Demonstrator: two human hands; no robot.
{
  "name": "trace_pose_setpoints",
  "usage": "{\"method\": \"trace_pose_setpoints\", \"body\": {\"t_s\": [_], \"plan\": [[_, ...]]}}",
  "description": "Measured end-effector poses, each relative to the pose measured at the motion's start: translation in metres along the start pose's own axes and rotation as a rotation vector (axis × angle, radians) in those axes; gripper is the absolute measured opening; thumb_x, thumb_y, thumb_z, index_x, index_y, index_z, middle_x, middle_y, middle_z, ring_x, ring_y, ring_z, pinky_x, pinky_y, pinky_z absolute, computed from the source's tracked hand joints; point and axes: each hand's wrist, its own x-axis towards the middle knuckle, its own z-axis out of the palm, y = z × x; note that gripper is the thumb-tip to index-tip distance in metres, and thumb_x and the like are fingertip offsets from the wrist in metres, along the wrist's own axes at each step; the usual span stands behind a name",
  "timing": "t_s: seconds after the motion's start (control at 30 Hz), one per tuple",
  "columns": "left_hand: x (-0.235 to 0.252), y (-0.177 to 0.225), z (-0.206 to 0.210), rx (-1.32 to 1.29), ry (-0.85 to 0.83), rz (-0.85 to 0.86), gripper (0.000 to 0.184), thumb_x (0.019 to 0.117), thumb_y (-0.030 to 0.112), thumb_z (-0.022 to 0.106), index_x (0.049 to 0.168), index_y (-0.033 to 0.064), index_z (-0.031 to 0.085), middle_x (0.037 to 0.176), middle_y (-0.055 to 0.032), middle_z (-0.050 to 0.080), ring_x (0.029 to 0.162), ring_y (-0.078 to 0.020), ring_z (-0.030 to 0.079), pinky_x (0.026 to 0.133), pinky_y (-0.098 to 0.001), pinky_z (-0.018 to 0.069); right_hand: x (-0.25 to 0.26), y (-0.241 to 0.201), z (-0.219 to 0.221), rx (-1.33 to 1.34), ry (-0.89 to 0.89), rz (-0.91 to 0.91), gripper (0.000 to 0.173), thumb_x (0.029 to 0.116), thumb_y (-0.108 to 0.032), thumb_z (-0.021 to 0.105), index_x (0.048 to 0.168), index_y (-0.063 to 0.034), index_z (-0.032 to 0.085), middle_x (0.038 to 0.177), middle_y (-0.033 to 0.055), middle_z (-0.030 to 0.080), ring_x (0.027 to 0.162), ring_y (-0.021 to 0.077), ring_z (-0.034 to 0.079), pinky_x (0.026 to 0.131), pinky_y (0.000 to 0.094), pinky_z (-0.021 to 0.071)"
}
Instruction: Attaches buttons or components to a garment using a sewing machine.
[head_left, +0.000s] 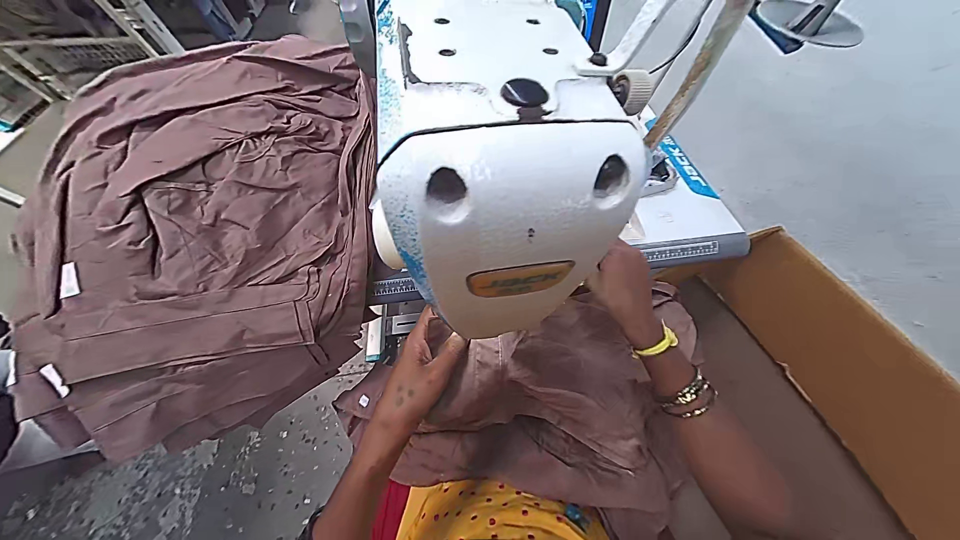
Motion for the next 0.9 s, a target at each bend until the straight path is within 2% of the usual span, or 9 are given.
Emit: {"method": "trace_pose_setpoints", "body": {"t_s": [0.1,0.27,0.47,0.63,0.7,0.73,0.8,0.87,0.9], "plan": [[0.000,0.000,0.001,-0.002,0.017,-0.006,0.032,0.0969,0.016,0.061,0.125,0.0011,0.055,0.103,0.0011,0.068,0.094,0.0006,0.066,0.086,-0.0184,0.0558,0.009,0.015,0.013,-0.085,0.102,-0.088,0.013,0.0952,-0.007,0.068,0.102,-0.0004,0.076,0.098,0.0214,0.070,0.089,0.0404,0.069,0.070,0.0549,0.0552],[-0.002,-0.004,0.003,0.031,0.045,0.021,0.035,0.0963,0.018,0.062,0.125,-0.0002,0.056,0.104,0.0011,0.069,0.095,0.0023,0.066,0.087,-0.0173,0.0549,0.012,0.021,0.026,-0.181,0.061,-0.220,0.010,0.0932,-0.005,0.068,0.097,0.0012,0.075,0.092,0.0205,0.067,0.086,0.0399,0.068,0.064,0.0507,0.0547],[-0.003,-0.004,0.004,-0.001,0.045,0.008,0.034,0.0980,0.016,0.061,0.127,-0.0010,0.056,0.105,-0.0007,0.069,0.096,0.0009,0.066,0.088,-0.0183,0.0549,0.012,0.032,0.016,-0.030,0.020,-0.240,0.011,0.0913,-0.009,0.072,0.096,0.0013,0.073,0.095,0.0233,0.068,0.091,0.0442,0.067,0.075,0.0580,0.0529],[0.001,-0.006,0.006,-0.029,0.054,-0.006,0.035,0.0972,0.018,0.062,0.127,-0.0006,0.057,0.104,0.0005,0.069,0.096,0.0020,0.066,0.088,-0.0181,0.0543,0.005,0.012,0.000,0.188,0.019,-0.001,0.015,0.0942,-0.014,0.071,0.096,0.0010,0.071,0.081,0.0150,0.067,0.071,0.0263,0.064,0.066,0.0476,0.0508],[0.001,-0.011,0.006,0.047,0.084,0.020,0.028,0.0965,0.023,0.063,0.116,0.0028,0.065,0.094,0.0045,0.070,0.087,0.0033,0.066,0.083,-0.0184,0.0554,0.000,-0.009,-0.006,0.225,0.054,-0.048,0.014,0.0905,-0.016,0.072,0.090,-0.0016,0.071,0.076,0.0096,0.068,0.067,0.0181,0.063,0.063,0.0394,0.0503],[-0.002,-0.015,0.006,0.155,0.103,0.109,0.024,0.0969,0.024,0.062,0.106,0.0037,0.069,0.086,0.0055,0.070,0.081,0.0032,0.066,0.077,-0.0187,0.0556,-0.002,-0.020,-0.007,0.213,0.102,-0.137,0.014,0.0884,-0.016,0.071,0.086,-0.0015,0.071,0.073,0.0093,0.068,0.065,0.0176,0.063,0.061,0.0371,0.0506],[-0.018,-0.020,0.005,0.445,0.134,0.507,0.022,0.0907,0.021,0.063,0.081,0.0030,0.070,0.063,-0.0024,0.063,0.058,-0.0062,0.061,0.056,-0.0251,0.0498,-0.012,-0.042,-0.008,0.174,0.178,-0.401,0.019,0.0916,-0.017,0.068,0.081,-0.0016,0.070,0.074,0.0118,0.069,0.068,0.0215,0.069,0.061,0.0370,0.0562],[-0.038,-0.012,0.000,0.520,-0.062,0.765,0.025,0.0934,0.026,0.062,0.077,0.0074,0.061,0.054,-0.0033,0.052,0.049,-0.0094,0.054,0.046,-0.0245,0.0432,-0.027,-0.060,-0.003,0.122,0.187,-0.692,0.023,0.1013,-0.021,0.056,0.084,-0.0087,0.066,0.077,0.0085,0.068,0.076,0.0204,0.068,0.069,0.0328,0.0564],[-0.043,-0.010,0.000,0.499,-0.132,0.795,0.026,0.0947,0.027,0.061,0.076,0.0088,0.056,0.054,-0.0025,0.048,0.047,-0.0087,0.049,0.045,-0.0221,0.0387,-0.030,-0.069,0.001,0.095,0.174,-0.792,0.024,0.1029,-0.020,0.052,0.084,-0.0122,0.064,0.077,0.0063,0.068,0.079,0.0200,0.068,0.072,0.0318,0.0546]]}}
